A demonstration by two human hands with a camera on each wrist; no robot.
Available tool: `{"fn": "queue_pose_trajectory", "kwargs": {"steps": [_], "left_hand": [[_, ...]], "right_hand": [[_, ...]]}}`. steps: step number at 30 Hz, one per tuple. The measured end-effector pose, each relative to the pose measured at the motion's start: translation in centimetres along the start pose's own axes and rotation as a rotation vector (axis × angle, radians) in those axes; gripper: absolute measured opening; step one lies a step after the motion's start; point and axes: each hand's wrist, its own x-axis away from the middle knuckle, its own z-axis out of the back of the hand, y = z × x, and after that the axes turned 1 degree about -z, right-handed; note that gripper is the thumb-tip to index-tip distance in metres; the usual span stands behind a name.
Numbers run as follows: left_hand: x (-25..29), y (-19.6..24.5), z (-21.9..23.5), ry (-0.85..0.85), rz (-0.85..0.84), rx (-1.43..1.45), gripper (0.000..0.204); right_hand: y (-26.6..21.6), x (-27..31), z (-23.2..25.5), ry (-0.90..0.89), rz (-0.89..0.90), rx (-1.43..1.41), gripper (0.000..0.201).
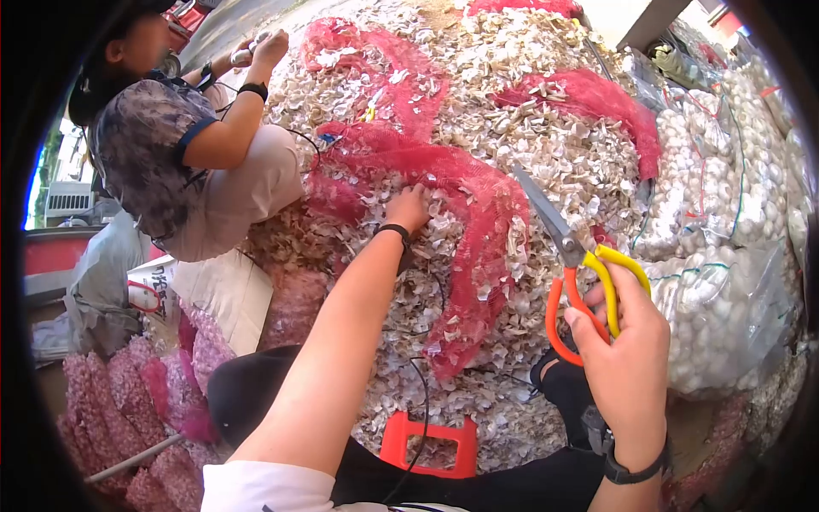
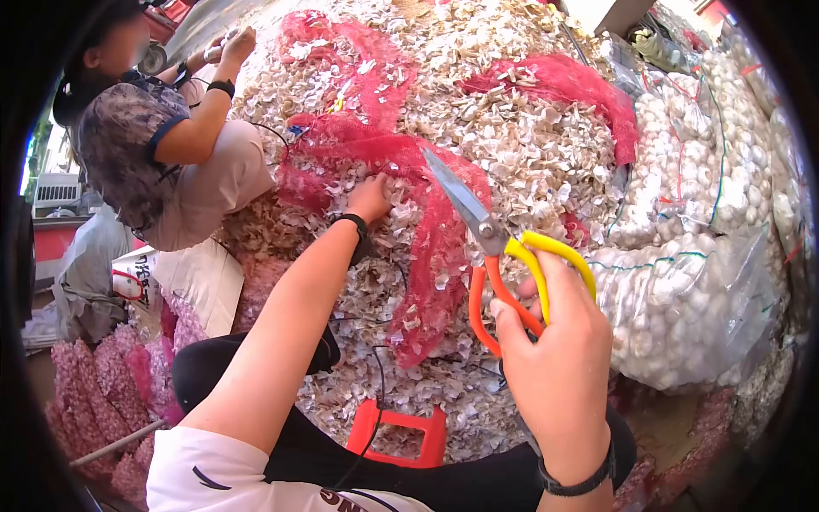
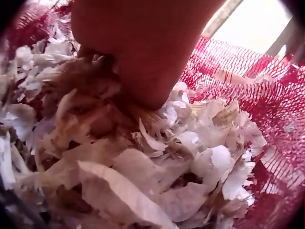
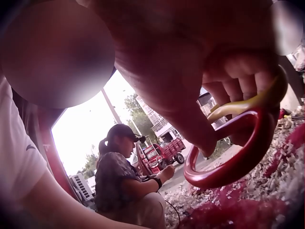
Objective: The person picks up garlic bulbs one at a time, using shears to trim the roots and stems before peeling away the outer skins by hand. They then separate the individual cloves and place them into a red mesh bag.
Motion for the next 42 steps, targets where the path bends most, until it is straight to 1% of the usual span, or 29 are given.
{"fn": "queue_pose_trajectory", "kwargs": {"steps": [2, 3, 4, 6, 7, 8, 10, 11, 14, 15, 16, 18, 19, 20, 21, 22, 24, 25, 26, 27, 28, 30, 32, 34, 35, 36, 38, 40, 42], "left_hand": [[1.7, 1.7, 5.7, -0.091, 0.185, 0.122, 0.064], [2.4, 1.0, 6.5, 0.065, 0.151, 0.186, 0.072], [2.7, 0.6, 7.7, 0.082, 0.144, 0.178, 0.072], [3.6, 0.3, 10.5, 0.126, 0.26, 0.384, 0.072], [3.9, -0.1, 11.1, 0.212, 0.252, 0.472, 0.071], [4.0, -0.6, 11.8, 0.233, 0.244, 0.468, 0.071], [4.8, -1.5, 13.0, 0.305, 0.136, 0.674, 0.072], [6.1, -0.6, 14.2, 0.408, 0.154, 0.618, 0.069], [7.8, 0.1, 15.4, 0.43, 0.059, 0.641, 0.068], [7.2, 0.0, 14.4, 0.347, 0.029, 0.884, 0.055], [8.7, 1.7, 16.3, 0.357, 0.019, 0.883, 0.055], [12.2, 5.5, 20.5, -0.036, -0.085, 1.362, 0.041], [14.1, 7.4, 22.2, -0.026, -0.088, 1.359, 0.041], [16.1, 9.3, 23.9, -0.082, -0.074, 1.454, 0.037], [17.8, 10.6, 25.4, -0.14, -0.063, 1.547, 0.035], [19.3, 11.1, 26.3, -0.133, -0.071, 1.544, 0.035], [22.3, 12.1, 27.5, -0.245, -0.261, 1.539, 0.04], [24.0, 12.8, 28.5, -0.246, -0.268, 1.537, 0.04], [25.7, 13.4, 29.5, -0.321, -0.295, 1.569, 0.043], [26.8, 13.5, 29.8, -0.396, -0.32, 1.599, 0.047], [27.3, 13.0, 29.4, -0.396, -0.321, 1.6, 0.047], [27.7, 12.2, 28.8, -0.47, -0.344, 1.442, 0.052], [27.5, 12.3, 28.5, -0.468, -0.351, 1.438, 0.054], [27.9, 12.8, 27.9, -0.402, -0.37, 1.338, 0.054], [27.6, 13.2, 27.2, -0.424, -0.358, 1.429, 0.059], [27.3, 13.6, 26.3, -0.433, -0.347, 1.443, 0.059], [27.0, 14.3, 24.3, -0.226, -0.338, 1.296, 0.064], [27.4, 15.3, 25.0, -0.389, -0.184, 1.345, 0.059], [27.1, 16.1, 22.6, -0.416, -0.042, 1.586, 0.055]], "right_hand": [[0.2, -0.3, 0.0, 0.009, 0.02, 0.035, 0.049], [0.2, -0.3, 0.1, 0.02, 0.058, 0.037, 0.048], [0.2, -0.2, 0.0, 0.032, 0.069, 0.026, 0.048], [0.3, 0.0, 0.0, 0.043, 0.147, -0.012, 0.048], [0.2, 0.1, 0.1, 0.02, 0.142, -0.031, 0.048], [0.2, 0.1, 0.1, 0.032, 0.159, -0.041, 0.048], [0.6, 0.4, -0.2, 0.041, 0.205, -0.014, 0.048], [0.8, 0.4, -0.4, 0.064, 0.249, -0.013, 0.049], [0.2, 1.0, -0.5, 0.029, 0.269, -0.017, 0.048], [-0.4, 1.5, -0.4, 0.037, 0.271, -0.054, 0.045], [-0.5, 1.7, -0.3, 0.046, 0.28, -0.057, 0.045], [-0.6, 1.7, -0.4, 0.008, 0.29, -0.131, 0.041], [-0.5, 1.8, -0.4, 0.017, 0.286, -0.19, 0.038], [-0.6, 1.9, -0.5, 0.019, 0.295, -0.193, 0.038], [-0.9, 1.8, -0.5, -0.025, 0.274, -0.268, 0.036], [-0.9, 1.7, -0.7, -0.069, 0.25, -0.343, 0.034], [-0.5, 1.7, -2.2, -0.09, 0.233, -0.422, 0.035], [-0.2, 1.6, -3.2, -0.092, 0.262, -0.515, 0.037], [-0.2, 1.8, -3.8, -0.097, 0.289, -0.606, 0.039], [-0.4, 2.1, -4.0, -0.103, 0.298, -0.639, 0.039], [-0.2, 2.2, -4.3, -0.103, 0.299, -0.637, 0.039], [0.1, 2.2, -4.8, -0.241, 0.191, -0.893, 0.036], [0.3, 2.0, -4.7, -0.275, 0.146, -0.897, 0.032], [0.7, 2.2, -5.1, -0.351, 0.095, -0.887, 0.027], [1.2, 1.9, -6.3, -0.387, 0.045, -0.962, 0.024], [1.6, 1.6, -6.9, -0.392, 0.027, -0.952, 0.024], [2.3, 1.5, -7.8, -0.404, -0.105, -1.148, 0.023], [3.3, 2.0, -8.6, -0.326, -0.146, -1.22, 0.019], [3.6, 2.6, -8.3, -0.324, -0.211, -1.331, 0.018]]}}
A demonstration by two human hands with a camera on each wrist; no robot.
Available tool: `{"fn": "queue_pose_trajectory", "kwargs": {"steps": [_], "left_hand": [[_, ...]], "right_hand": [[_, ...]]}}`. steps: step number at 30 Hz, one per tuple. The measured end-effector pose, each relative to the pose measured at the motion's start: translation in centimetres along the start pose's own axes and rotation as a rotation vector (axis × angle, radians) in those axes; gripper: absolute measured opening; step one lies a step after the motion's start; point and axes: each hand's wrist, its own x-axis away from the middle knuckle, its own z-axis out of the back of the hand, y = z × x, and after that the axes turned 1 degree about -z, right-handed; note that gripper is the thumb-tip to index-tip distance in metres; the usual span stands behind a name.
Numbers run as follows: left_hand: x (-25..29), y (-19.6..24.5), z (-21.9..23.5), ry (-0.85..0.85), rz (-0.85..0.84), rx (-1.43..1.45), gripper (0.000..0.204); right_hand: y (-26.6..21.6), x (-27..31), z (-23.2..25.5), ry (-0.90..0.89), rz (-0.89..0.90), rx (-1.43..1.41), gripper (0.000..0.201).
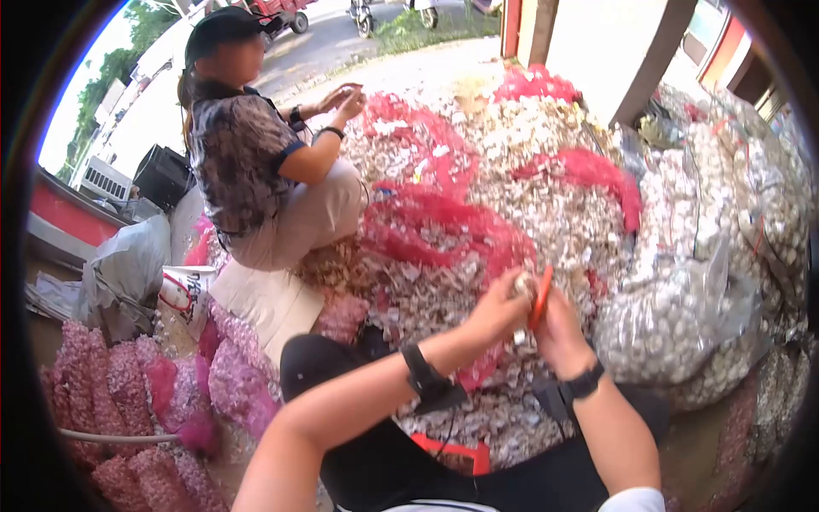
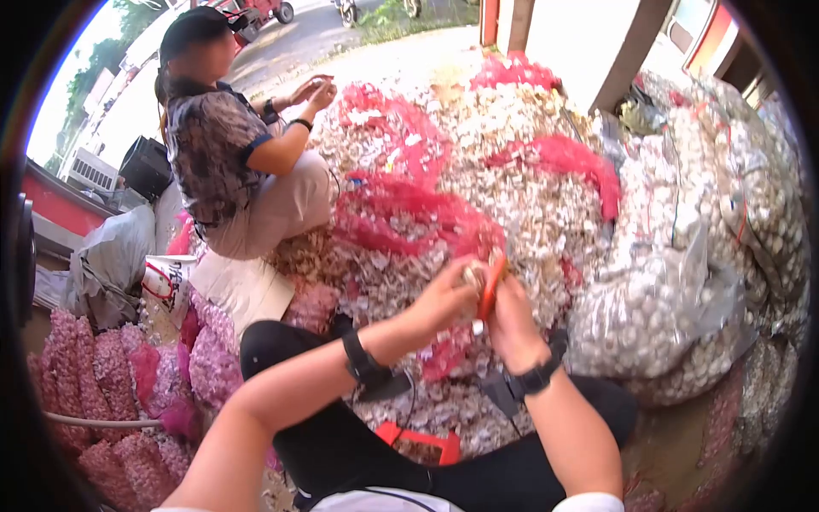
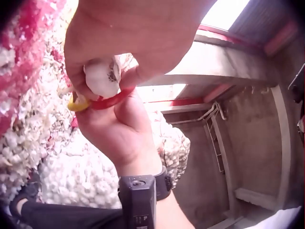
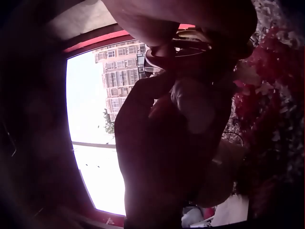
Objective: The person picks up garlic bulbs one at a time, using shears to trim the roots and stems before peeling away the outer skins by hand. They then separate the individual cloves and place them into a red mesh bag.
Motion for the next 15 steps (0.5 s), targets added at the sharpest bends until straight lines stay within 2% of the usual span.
{"fn": "queue_pose_trajectory", "kwargs": {"steps": [2, 3, 4, 6, 8, 11, 12, 14, 15], "left_hand": [[-0.2, 0.1, -1.0, 0.055, 0.139, 0.189, 0.047], [-0.3, 0.5, -0.5, 0.007, 0.179, 0.197, 0.038], [-0.3, -0.3, -0.3, 0.099, 0.176, 0.383, 0.03], [-1.9, -2.3, 1.4, 0.024, 0.198, 0.505, 0.03], [-2.4, -2.7, 0.8, 0.051, 0.192, 0.604, 0.035], [-3.0, -3.0, -0.5, 0.337, 0.189, 0.584, 0.04], [-3.9, -3.6, -0.7, 0.334, 0.194, 0.576, 0.04], [-5.9, -4.3, -0.8, 0.391, -0.056, 0.151, 0.045], [-5.6, -2.8, -1.7, 0.506, -0.238, -0.32, 0.056]], "right_hand": [[0.4, -0.1, 1.5, 0.079, 0.022, 0.12, 0.019], [0.7, -0.2, 2.2, 0.092, 0.072, 0.191, 0.02], [1.2, 0.3, 2.4, 0.105, 0.039, 0.208, 0.02], [1.1, 0.0, 1.6, 0.062, 0.082, 0.277, 0.021], [2.3, -0.2, 0.5, 0.098, 0.038, 0.26, 0.021], [5.1, -1.7, 0.7, 0.17, 0.058, 0.249, 0.022], [5.1, -1.9, 0.6, 0.175, 0.06, 0.241, 0.022], [4.5, -2.6, 0.3, 0.132, 0.045, 0.024, 0.026], [4.1, -3.1, 0.8, -0.005, 0.023, -0.055, 0.039]]}}
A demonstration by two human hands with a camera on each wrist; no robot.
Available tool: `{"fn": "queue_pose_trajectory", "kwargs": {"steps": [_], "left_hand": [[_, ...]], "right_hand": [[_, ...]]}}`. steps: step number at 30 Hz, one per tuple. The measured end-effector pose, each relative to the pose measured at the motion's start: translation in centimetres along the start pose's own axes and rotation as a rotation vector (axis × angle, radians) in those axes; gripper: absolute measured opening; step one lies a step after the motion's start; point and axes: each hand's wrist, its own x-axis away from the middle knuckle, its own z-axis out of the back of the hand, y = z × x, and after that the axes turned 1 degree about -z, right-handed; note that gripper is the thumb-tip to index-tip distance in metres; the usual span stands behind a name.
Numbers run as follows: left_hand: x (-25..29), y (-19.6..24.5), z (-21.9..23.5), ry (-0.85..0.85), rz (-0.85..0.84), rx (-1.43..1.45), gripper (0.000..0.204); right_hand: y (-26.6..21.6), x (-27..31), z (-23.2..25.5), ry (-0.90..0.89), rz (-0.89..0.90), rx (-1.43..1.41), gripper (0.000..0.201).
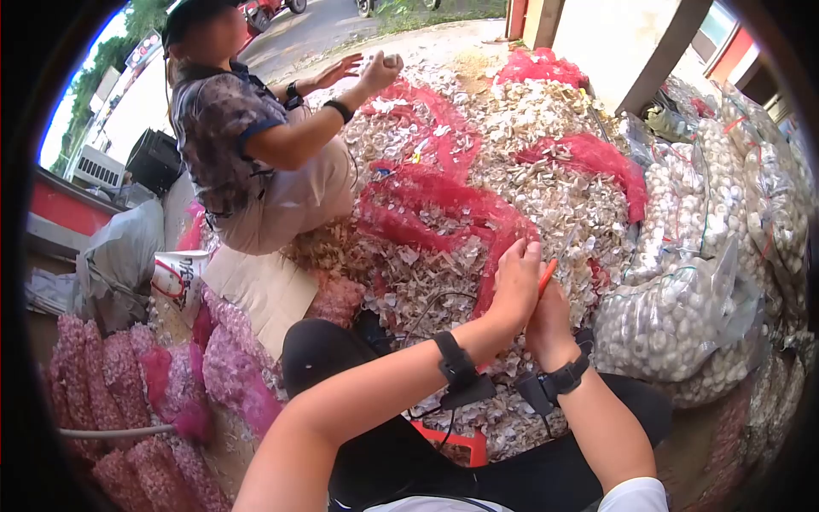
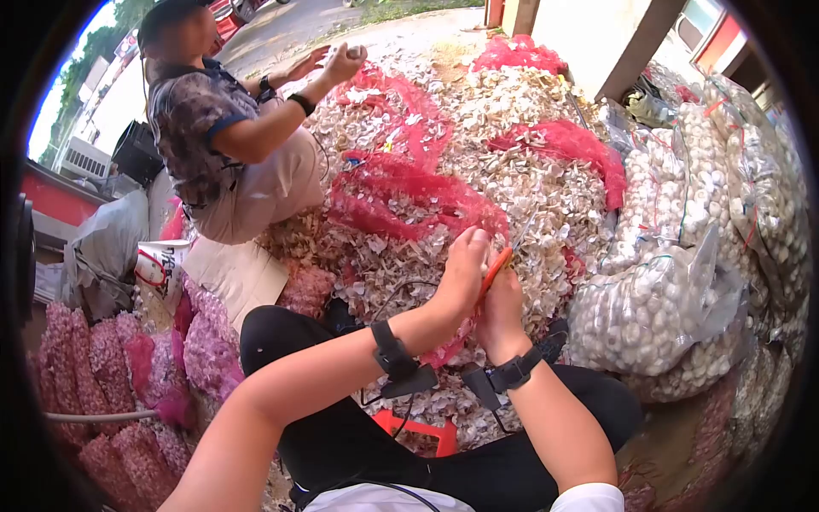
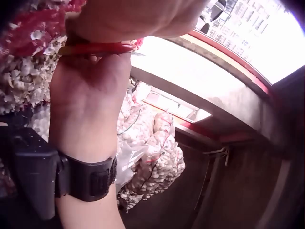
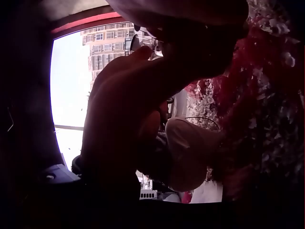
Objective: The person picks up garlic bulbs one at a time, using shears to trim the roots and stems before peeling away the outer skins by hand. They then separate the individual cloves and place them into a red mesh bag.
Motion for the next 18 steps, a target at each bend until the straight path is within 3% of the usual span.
{"fn": "queue_pose_trajectory", "kwargs": {"steps": [1, 3, 4, 5, 7, 8, 10, 13, 14, 15, 17, 18], "left_hand": [[0.4, 0.6, -0.2, -0.009, -0.012, -0.002, 0.056], [1.6, 1.3, -0.2, -0.069, -0.361, -0.485, 0.069], [1.9, 2.2, 0.5, -0.237, -0.252, -0.488, 0.075], [1.9, 2.0, 0.6, -0.239, -0.254, -0.489, 0.075], [1.9, 1.3, 0.8, -0.264, -0.352, -0.207, 0.076], [2.1, 0.9, 1.1, -0.266, -0.35, -0.21, 0.076], [2.7, 1.1, 1.9, -0.322, -0.434, -0.407, 0.076], [2.6, -0.1, 1.2, -0.28, -0.408, -0.233, 0.073], [1.1, -2.4, 0.1, -0.302, -0.209, 0.117, 0.06], [3.0, 0.2, 0.7, -0.126, -0.063, 0.497, 0.046], [2.4, -1.4, 2.9, 0.047, 0.339, 0.685, 0.038], [2.3, -4.2, 3.7, 0.035, 0.487, 0.679, 0.037]], "right_hand": [[-0.2, -1.2, 1.9, 0.0, 0.015, -0.004, 0.039], [-0.2, -3.7, 5.9, -0.349, -0.439, -1.038, 0.025], [-0.8, -1.5, 2.9, -0.495, -0.216, -0.533, 0.049], [-1.0, -1.2, 2.5, -0.495, -0.213, -0.534, 0.049], [-1.5, -1.4, 2.1, -0.212, 0.009, -0.126, 0.051], [-1.1, -2.0, 2.6, -0.224, -0.023, -0.159, 0.043], [-2.1, -0.6, 1.7, -0.207, -0.043, -0.14, 0.045], [-1.9, -0.5, 2.3, -0.16, -0.07, -0.112, 0.043], [-1.8, -0.7, 2.6, -0.13, -0.068, -0.105, 0.037], [-3.1, 0.5, 0.3, 0.038, -0.119, -0.169, 0.029], [-3.4, -0.3, 1.7, -0.049, -0.088, -0.189, 0.033], [-4.0, -0.8, 2.4, -0.14, -0.077, -0.185, 0.031]]}}
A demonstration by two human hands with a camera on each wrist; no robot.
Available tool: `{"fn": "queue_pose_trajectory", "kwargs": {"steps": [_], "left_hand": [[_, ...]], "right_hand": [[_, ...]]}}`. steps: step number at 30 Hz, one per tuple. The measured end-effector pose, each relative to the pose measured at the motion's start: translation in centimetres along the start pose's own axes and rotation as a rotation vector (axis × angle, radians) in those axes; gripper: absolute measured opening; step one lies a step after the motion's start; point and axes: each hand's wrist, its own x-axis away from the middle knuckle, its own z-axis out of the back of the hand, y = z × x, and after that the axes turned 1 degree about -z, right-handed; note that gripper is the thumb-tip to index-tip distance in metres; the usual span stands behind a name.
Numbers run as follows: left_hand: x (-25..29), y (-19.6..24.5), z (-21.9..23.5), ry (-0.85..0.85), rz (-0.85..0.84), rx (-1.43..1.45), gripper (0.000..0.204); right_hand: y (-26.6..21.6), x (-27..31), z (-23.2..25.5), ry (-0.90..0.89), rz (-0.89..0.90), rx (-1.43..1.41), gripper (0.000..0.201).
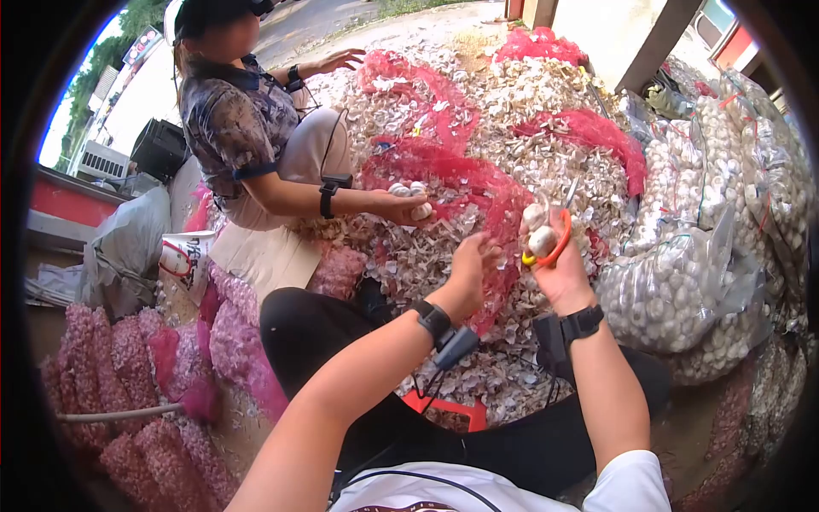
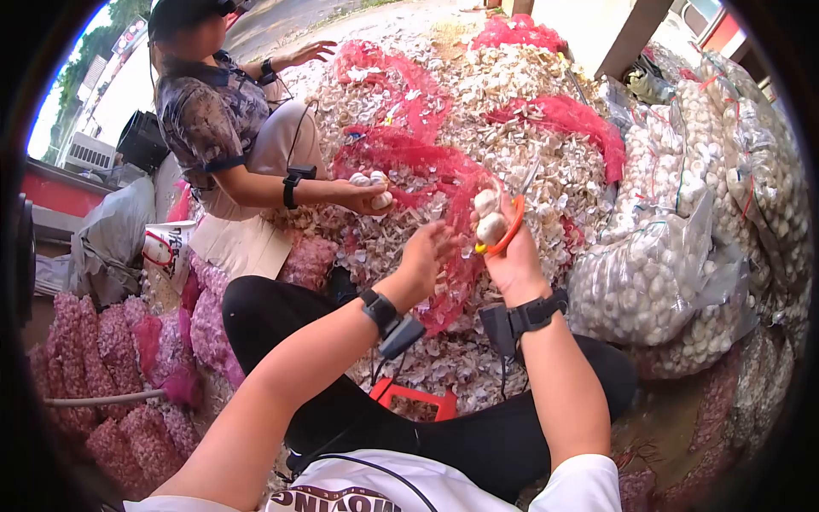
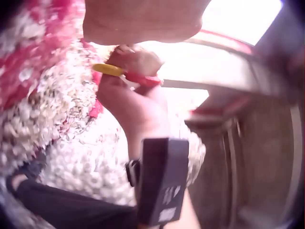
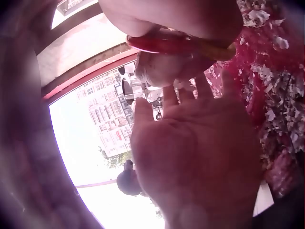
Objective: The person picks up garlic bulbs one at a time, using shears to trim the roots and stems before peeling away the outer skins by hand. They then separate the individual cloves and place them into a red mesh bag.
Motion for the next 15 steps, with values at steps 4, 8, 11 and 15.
{"fn": "queue_pose_trajectory", "kwargs": {"steps": [4, 8, 11, 15], "left_hand": [[-11.6, -6.9, 12.7, 0.045, 0.227, 0.149, 0.036], [-18.0, -10.3, 20.1, 0.288, 0.214, 0.607, 0.04], [-19.1, -10.7, 23.3, 0.282, 0.183, 0.699, 0.046], [-18.9, -7.4, 21.0, 0.238, 0.155, 0.728, 0.055]], "right_hand": [[-1.7, 1.9, -2.7, 0.087, 0.065, 0.024, 0.03], [-2.4, 2.6, -2.6, 0.194, 0.081, 0.117, 0.029], [-2.3, 2.2, -1.0, 0.258, 0.057, 0.16, 0.031], [-2.9, 1.9, -2.3, 0.279, 0.042, 0.148, 0.032]]}}
